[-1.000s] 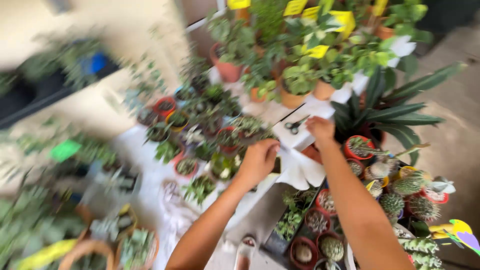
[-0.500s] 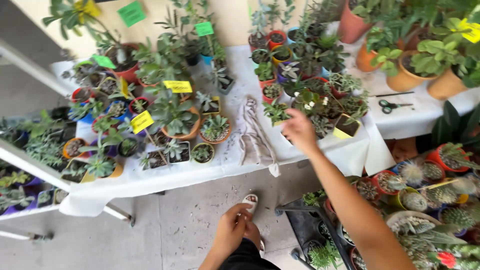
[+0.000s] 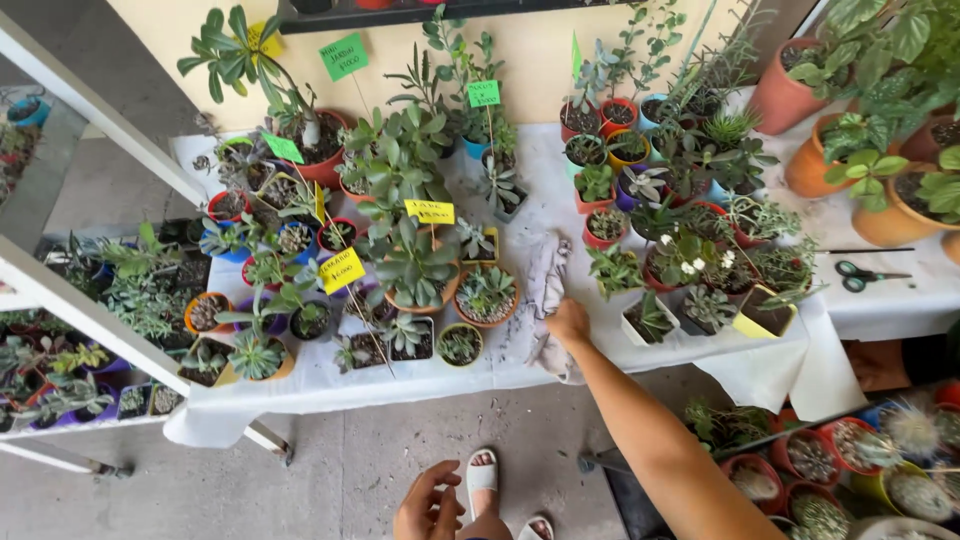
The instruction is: Cleaning and organizing various potted succulents on a display table
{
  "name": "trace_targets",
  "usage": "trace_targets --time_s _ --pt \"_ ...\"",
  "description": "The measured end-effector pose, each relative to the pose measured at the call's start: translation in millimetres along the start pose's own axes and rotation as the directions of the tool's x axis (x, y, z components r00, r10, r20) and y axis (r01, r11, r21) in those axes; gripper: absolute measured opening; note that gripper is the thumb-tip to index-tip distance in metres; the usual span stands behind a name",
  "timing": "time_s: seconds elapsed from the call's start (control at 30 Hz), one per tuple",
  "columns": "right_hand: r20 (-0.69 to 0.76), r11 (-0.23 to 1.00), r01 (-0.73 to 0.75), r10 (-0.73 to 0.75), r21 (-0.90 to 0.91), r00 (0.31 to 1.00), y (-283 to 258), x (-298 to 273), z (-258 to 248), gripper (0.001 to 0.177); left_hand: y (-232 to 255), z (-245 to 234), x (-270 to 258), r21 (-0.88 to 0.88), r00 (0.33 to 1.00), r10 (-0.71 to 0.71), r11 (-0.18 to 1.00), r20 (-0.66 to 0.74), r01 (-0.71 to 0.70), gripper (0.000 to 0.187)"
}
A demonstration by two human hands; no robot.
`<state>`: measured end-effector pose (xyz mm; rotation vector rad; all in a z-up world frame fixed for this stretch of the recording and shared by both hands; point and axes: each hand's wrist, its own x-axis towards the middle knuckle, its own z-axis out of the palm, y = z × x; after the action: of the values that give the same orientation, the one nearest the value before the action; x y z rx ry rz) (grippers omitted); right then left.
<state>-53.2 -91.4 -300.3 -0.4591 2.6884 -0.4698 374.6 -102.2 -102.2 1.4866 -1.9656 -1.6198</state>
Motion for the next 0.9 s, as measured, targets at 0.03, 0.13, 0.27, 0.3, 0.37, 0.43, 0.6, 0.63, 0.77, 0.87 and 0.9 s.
trace_targets --time_s 0.03,0.13,0.27,0.3,0.37,0.43,0.6,0.63,0.77,0.87,0.9 --pt "-0.003 1.0 -0.005 0.005 0.004 1.0 -2.5 -5.6 -7.6 0.026 8.0 -6.7 9.3 0.004 1.0 0.004 1.0 0.005 -0.004 0.032" --pt "-0.364 0.921 0.202 -0.071 0.334 0.929 -6.8 -27.2 -34.5 0.018 30.2 -23.7 36.1 0.065 0.995 -0.095 0.994 0.03 0.092 0.032" --pt "-0.706 0.773 0.553 -0.202 0.311 0.679 -23.4 -44.7 -73.8 0.031 50.2 -36.2 85.2 0.004 0.983 0.129 0.991 0.128 -0.131 0.031" --pt "-0.682 0.749 0.539 -0.163 0.385 0.713 -25.9 -47.3 -80.3 0.032 51.6 -36.1 97.5 -0.049 0.95 0.262 0.965 0.173 -0.257 0.031" --pt "-0.668 0.801 0.487 -0.152 0.349 0.729 -29.3 -31.0 -58.6 0.034 66.9 -27.1 119.3 -0.062 0.908 0.368 0.93 0.197 -0.363 0.029" --pt "-0.654 0.846 0.432 -0.138 0.312 0.743 -35.3 -24.0 -39.0 0.036 89.2 -19.1 132.4 -0.078 0.854 0.471 0.881 0.22 -0.466 0.027" --pt "-0.586 0.944 0.256 -0.329 -0.208 0.741 -13.5 13.0 37.5 0.084 143.8 10.8 142.0 -0.259 0.68 0.657 0.753 0.324 -0.605 0.026" --pt "-0.584 0.944 0.258 -0.33 -0.206 0.742 -19.9 20.4 32.9 0.084 151.4 16.8 143.3 -0.256 0.682 0.656 0.755 0.324 -0.604 0.026" --pt "-0.549 0.974 0.113 -0.204 -0.196 0.811 -31.9 67.6 26.3 0.081 168.3 50.7 153.6 -0.222 0.711 0.676 0.736 0.192 -0.64 0.019" --pt "-0.613 0.995 0.098 -0.098 -0.034 0.784 -50.9 117.4 6.2 0.078 178.4 91.2 188.3 -0.142 0.687 0.713 0.702 0.145 -0.698 0.021" --pt "-0.61 0.995 0.09 -0.048 0.038 0.791 -58.0 131.0 -2.5 0.076 180.8 106.1 201.8 -0.065 0.665 0.732 0.678 0.15 -0.732 0.021"
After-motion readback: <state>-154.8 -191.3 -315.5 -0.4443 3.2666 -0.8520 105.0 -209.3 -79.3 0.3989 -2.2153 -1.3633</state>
